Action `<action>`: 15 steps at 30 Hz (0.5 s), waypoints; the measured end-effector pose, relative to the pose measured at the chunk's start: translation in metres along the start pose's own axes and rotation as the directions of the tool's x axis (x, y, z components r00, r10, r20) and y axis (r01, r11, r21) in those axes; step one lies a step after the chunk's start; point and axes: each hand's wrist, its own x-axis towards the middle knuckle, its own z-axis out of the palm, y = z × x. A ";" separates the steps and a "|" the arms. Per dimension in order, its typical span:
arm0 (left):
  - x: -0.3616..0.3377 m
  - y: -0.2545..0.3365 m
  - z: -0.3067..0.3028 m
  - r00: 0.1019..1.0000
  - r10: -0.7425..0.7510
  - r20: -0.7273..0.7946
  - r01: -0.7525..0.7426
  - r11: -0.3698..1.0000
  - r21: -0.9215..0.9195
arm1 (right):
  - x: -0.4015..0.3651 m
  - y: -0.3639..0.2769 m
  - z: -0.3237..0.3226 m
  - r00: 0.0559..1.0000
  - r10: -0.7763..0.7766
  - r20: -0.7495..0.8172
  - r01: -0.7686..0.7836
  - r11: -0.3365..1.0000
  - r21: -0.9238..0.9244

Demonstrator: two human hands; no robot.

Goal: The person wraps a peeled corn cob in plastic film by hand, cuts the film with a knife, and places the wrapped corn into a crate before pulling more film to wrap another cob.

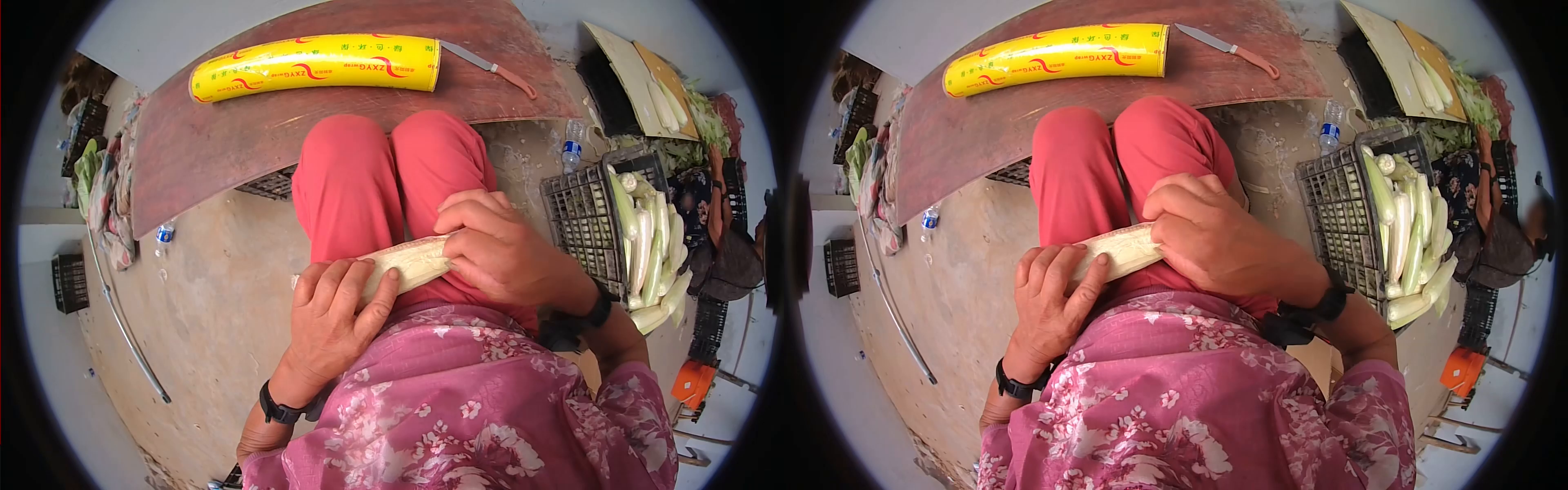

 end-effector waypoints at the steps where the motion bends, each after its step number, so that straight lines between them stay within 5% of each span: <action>1: 0.000 0.000 0.000 1.000 0.000 0.001 0.000 1.000 0.001 | 0.002 0.000 0.002 1.000 -0.008 0.001 0.008 1.000 -0.010; 15: -0.001 -0.001 -0.002 1.000 -0.002 0.014 0.002 1.000 -0.007 | 0.018 -0.002 0.008 0.992 -0.067 0.109 0.079 0.991 -0.105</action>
